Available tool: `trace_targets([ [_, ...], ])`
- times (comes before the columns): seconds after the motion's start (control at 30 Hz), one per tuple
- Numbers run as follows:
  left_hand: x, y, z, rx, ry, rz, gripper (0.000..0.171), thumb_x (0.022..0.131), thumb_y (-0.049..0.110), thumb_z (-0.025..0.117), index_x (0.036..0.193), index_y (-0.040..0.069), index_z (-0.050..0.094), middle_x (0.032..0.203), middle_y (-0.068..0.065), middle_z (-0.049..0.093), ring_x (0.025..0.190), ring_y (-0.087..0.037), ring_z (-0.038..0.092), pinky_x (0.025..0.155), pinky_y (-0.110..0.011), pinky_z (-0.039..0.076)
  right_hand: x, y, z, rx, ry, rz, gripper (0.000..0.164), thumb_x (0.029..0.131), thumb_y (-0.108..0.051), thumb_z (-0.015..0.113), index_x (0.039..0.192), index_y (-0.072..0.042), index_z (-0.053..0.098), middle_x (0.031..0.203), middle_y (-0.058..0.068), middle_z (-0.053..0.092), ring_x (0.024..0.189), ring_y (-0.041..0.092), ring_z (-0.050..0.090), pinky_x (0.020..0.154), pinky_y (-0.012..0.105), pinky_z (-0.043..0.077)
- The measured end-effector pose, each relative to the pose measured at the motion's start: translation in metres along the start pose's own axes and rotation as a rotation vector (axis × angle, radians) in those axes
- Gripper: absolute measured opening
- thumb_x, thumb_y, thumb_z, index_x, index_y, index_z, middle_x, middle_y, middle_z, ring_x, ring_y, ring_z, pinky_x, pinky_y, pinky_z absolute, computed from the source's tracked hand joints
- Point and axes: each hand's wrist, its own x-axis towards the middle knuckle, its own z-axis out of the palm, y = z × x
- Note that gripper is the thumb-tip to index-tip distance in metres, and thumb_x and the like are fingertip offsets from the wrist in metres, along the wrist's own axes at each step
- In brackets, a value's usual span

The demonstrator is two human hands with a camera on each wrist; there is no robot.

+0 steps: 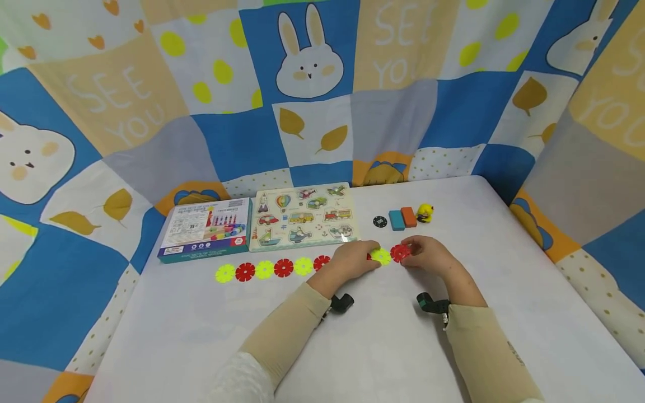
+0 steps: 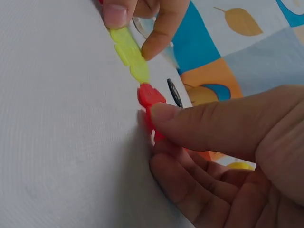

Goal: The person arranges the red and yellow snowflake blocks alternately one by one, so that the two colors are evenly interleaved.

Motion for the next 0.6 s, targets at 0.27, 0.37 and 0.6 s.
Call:
trace_targets([
  [0.27, -0.004, -0.005, 0.007, -0.006, 0.001, -0.006, 0.045, 0.088, 0.041, 0.063, 0.130, 0.024, 0.056, 0.119, 0.009, 0.059, 0.098, -0.010, 0.053, 0.088, -0.031, 0.045, 0.003, 0.004, 0.011, -0.078, -0.018, -0.056, 0.049, 0.079, -0.019, 0.077, 0.123, -0.008, 0.059, 0.115, 0.015, 0.057, 0.102, 0.030, 0.050, 0.082, 0.042, 0.050],
  [0.37, -0.004, -0.005, 0.006, 0.013, 0.003, -0.006, 0.045, 0.088, 0.041, 0.063, 0.130, 0.024, 0.056, 0.118, 0.009, 0.060, 0.098, -0.010, 0.054, 0.087, -0.031, 0.045, 0.003, 0.003, 0.012, -0.085, -0.020, -0.059, 0.049, 0.079, -0.019, 0.077, 0.123, -0.009, 0.059, 0.115, 0.015, 0.057, 0.101, 0.030, 0.050, 0.082, 0.042, 0.050],
  [0.6, -0.009, 0.007, 0.002, 0.132, 0.002, 0.002, 0.047, 0.090, 0.041, 0.061, 0.132, 0.022, 0.056, 0.115, 0.006, 0.063, 0.097, -0.012, 0.057, 0.083, -0.030, 0.048, 0.002, 0.002, 0.010, -0.082, -0.026, -0.062, 0.054, 0.077, -0.019, 0.078, 0.126, -0.008, 0.055, 0.113, 0.016, 0.057, 0.099, 0.030, 0.052, 0.081, 0.042, 0.051],
])
